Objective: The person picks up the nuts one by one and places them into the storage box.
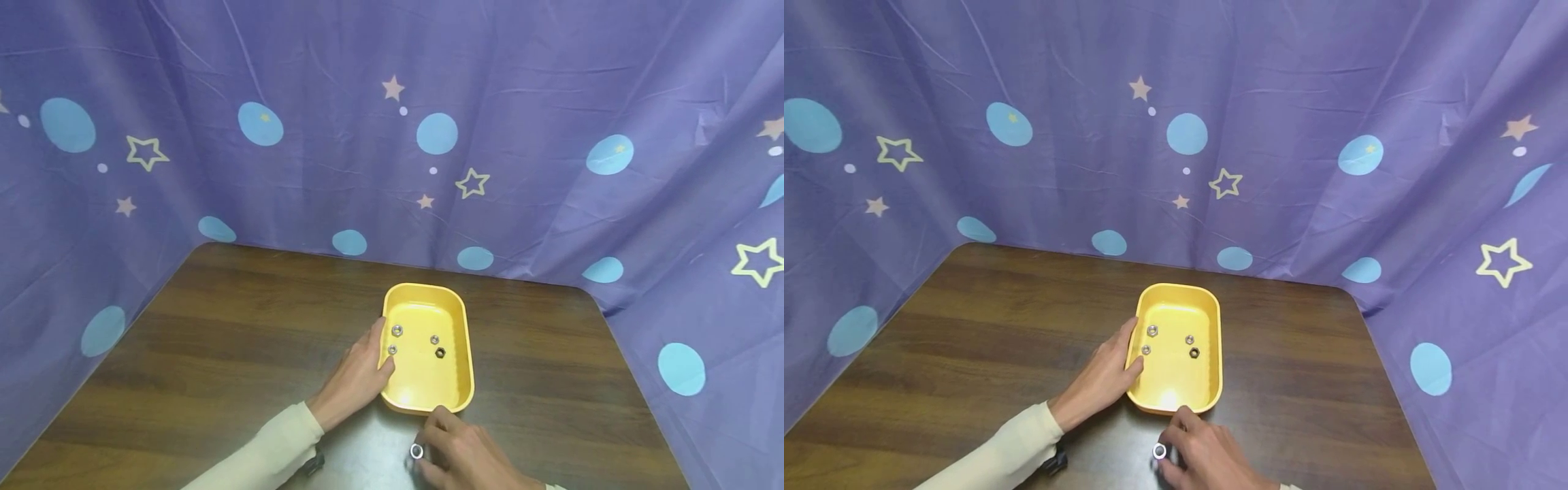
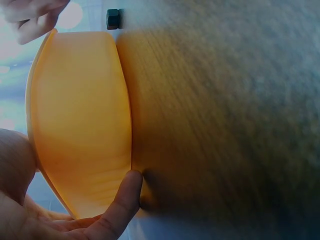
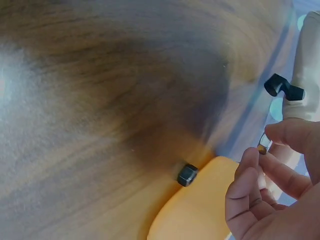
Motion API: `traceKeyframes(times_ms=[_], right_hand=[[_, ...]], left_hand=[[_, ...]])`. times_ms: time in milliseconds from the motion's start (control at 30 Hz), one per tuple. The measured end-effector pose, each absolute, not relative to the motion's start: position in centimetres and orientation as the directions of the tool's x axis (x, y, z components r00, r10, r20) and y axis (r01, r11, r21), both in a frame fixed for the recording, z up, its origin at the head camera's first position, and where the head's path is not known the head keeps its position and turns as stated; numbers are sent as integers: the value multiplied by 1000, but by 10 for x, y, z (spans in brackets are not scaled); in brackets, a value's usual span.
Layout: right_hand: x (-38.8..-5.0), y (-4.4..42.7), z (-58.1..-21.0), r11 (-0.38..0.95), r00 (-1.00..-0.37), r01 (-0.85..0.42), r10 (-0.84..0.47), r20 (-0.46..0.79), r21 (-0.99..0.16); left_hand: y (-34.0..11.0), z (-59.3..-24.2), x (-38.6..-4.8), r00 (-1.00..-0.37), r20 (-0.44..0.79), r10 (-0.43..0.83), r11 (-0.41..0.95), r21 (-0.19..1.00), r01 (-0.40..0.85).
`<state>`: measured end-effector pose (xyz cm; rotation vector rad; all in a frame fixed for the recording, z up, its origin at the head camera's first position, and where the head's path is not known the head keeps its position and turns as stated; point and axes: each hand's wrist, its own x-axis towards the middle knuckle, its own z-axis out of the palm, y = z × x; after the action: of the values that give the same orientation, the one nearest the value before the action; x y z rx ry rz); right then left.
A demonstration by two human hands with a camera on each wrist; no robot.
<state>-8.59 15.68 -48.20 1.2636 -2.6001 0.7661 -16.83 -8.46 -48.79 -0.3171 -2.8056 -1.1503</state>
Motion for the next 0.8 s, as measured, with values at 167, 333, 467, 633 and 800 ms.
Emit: traceKeyframes(times_ms=[167, 333, 467, 633, 800], right_hand=[[-84, 158, -473, 530, -661, -744, -670, 338, -407], [-84, 158, -463, 574, -732, -655, -642, 226, -491], [-85, 158, -460, 579, -748, -635, -627, 218, -511], [-88, 158, -461, 550, -722, -682, -612, 322, -481], [-94, 160, -460, 532, -708, -702, -593, 382, -474]], left_hand=[[-85, -488, -169, -973, 167, 159, 693, 683, 230], [-85, -488, -169, -973, 170, 158, 692, 684, 232], [-85, -488, -170, -970, 181, 161, 691, 681, 242], [-85, -488, -171, -969, 187, 163, 694, 676, 248], [-85, -490, -171, -968, 187, 165, 695, 675, 249]])
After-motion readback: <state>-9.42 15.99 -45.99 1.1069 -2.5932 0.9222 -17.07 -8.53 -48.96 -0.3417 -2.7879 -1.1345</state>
